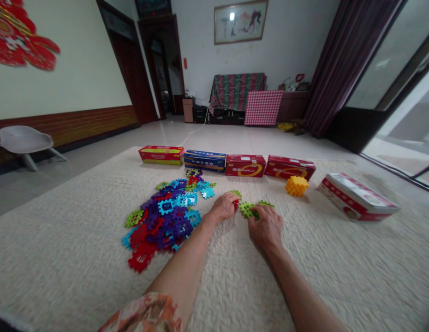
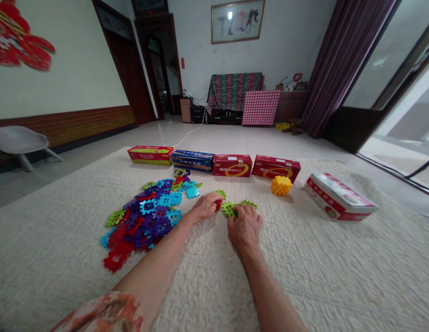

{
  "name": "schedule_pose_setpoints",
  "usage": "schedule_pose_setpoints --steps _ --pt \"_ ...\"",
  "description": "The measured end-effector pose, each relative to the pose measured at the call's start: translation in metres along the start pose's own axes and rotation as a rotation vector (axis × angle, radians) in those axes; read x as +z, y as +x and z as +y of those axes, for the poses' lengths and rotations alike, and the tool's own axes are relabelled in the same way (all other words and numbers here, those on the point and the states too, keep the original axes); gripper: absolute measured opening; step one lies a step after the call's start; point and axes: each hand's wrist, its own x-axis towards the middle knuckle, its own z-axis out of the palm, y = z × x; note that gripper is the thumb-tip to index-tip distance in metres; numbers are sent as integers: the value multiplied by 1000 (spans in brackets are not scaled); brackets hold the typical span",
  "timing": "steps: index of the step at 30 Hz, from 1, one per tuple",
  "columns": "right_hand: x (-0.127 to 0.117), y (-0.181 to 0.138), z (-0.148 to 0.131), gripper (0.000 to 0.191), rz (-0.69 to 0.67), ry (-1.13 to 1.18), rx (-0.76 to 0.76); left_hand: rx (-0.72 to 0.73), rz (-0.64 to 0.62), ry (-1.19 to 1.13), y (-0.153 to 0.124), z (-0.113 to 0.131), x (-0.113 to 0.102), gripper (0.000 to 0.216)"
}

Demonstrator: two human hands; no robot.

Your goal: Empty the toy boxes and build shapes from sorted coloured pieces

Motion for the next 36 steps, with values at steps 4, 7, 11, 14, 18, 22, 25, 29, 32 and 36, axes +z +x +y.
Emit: schedule_pose_setpoints --steps 4,7,11,14,18,22,25,29,32,36 --pt "-2 0 0 20 8 -49 55 -11 27 -117 -2 2 1 53" --pt "-1 0 1 21 9 -58 51 -60 15 -75 -4 4 -5 54" --pt "1 0 3 21 32 -48 23 -232 15 156 -7 4 -24 38" --pt "2 0 3 20 38 -41 15 -367 114 292 -11 -3 -35 34" --pt "2 0 3 21 42 -38 14 -346 111 372 -18 -14 -36 38" --pt "3 -1 3 21 53 -27 6 -419 58 430 -23 -18 -30 35" --pt "3 -1 3 21 52 -18 4 -436 46 426 -22 -15 -34 32" --pt "3 0 3 21 45 -8 7 -499 79 442 -19 -10 -42 35" --pt "4 0 3 21 42 -6 10 -467 130 419 -16 -10 -42 32" --pt "4 0 3 22 40 8 17 -434 70 434 -9 -14 -34 31"
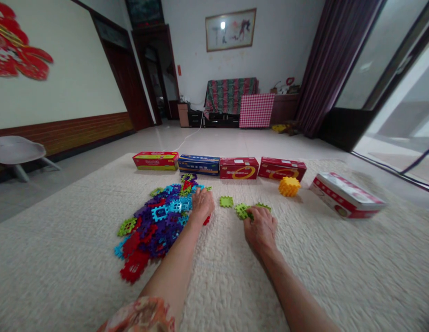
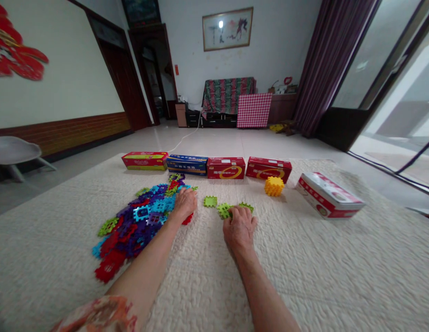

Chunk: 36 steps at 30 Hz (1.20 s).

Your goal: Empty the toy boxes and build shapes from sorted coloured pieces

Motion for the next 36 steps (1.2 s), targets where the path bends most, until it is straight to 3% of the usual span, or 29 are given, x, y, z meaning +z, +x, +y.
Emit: schedule_pose_setpoints --steps 6,13,16,25,31,36 --pt "2 0 1 21 21 8 -12 -4 3 28 0 5 10 30" --pt "2 1 0 21 9 10 3 155 -13 -198 8 8 15 39" --pt "1 1 0 22 -3 10 6 139 37 -293 13 8 14 46" --pt "6 2 6 23 13 18 -2 165 -38 -132 3 21 23 33" --pt "15 9 15 23 165 180 -132 408 61 -429 8 35 34 37" --pt "11 8 9 23 175 126 -104 429 125 -432 10 39 20 39"
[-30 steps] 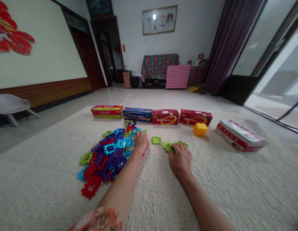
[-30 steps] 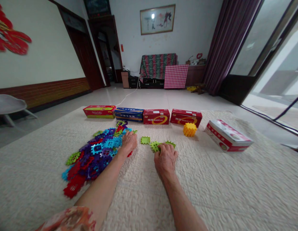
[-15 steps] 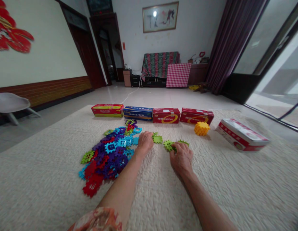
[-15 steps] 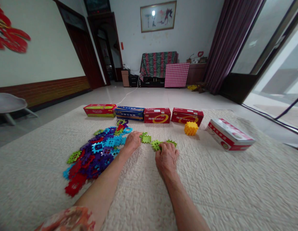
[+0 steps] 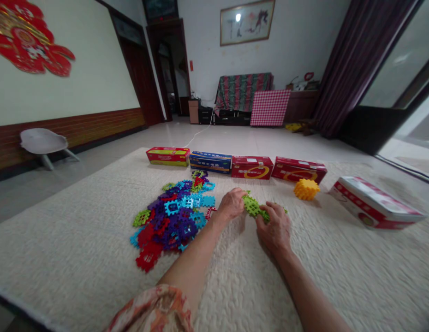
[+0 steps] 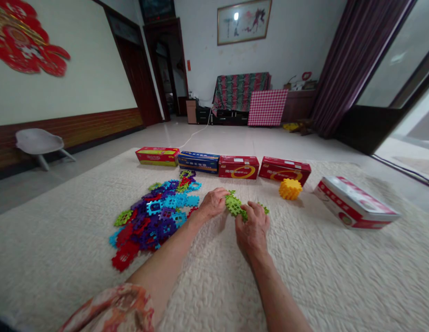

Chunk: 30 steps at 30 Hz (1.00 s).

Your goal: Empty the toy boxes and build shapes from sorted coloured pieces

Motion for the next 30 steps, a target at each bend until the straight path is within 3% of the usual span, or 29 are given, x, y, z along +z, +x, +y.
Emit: schedule_pose_setpoints --steps 5,9,12,16,19,24,30 --pt "-3 0 -1 21 -29 -10 -58 -82 -11 67 -8 1 -34 39" --pt "-7 -4 -19 18 -50 57 -179 -185 3 124 -34 -13 -75 39" --pt "-8 -12 -55 19 -125 183 -266 -301 65 198 -65 -34 -114 37" --pt "-2 -24 -118 24 -337 369 -450 -549 131 316 -113 -67 -168 37" --pt "8 -31 -162 22 -415 448 -497 -828 33 376 -148 -86 -197 41" --pt "24 -41 -203 38 -528 392 -517 -912 -50 375 -182 -98 -208 42" --pt "31 -50 -200 39 -567 381 -480 -919 -66 379 -185 -96 -201 45"
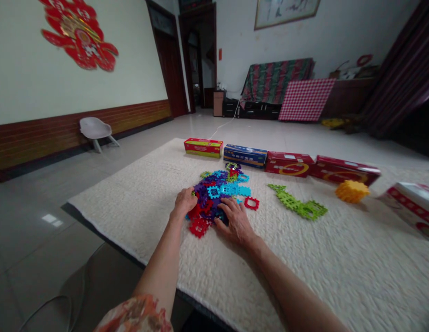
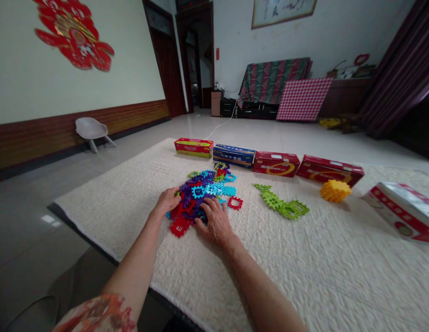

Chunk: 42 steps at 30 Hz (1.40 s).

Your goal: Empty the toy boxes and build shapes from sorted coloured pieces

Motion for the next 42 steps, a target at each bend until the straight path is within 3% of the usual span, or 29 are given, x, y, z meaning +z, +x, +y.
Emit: schedule_pose_setpoints --steps 5,9,14,17,19,22,26,29,34,37,42 --pt "5 -5 6 37 120 147 -86 -52 114 -31 -4 15 -13 44" --pt "-4 -4 21 26 400 243 80 142 167 -163 -8 59 -11 44" --pt "-45 -19 68 29 747 172 357 509 22 -294 -14 149 29 43" --pt "-67 -36 90 29 844 64 420 635 -13 -396 -17 196 53 50" --pt "-73 -44 94 27 850 10 384 741 36 -470 -18 212 63 54" --pt "-65 -45 86 24 750 8 268 769 83 -408 -21 209 67 43" --pt "-45 -36 68 24 528 59 167 609 11 -101 -27 177 61 23" --pt "-37 -31 63 28 355 36 155 560 -15 33 -31 155 57 24" --pt "-37 -31 63 27 147 -44 157 642 15 42 -25 133 57 33" --pt "-40 -31 61 22 66 -80 129 651 39 46 -16 119 53 34" --pt "-41 -31 60 21 43 -107 122 562 40 103 -2 94 40 31"
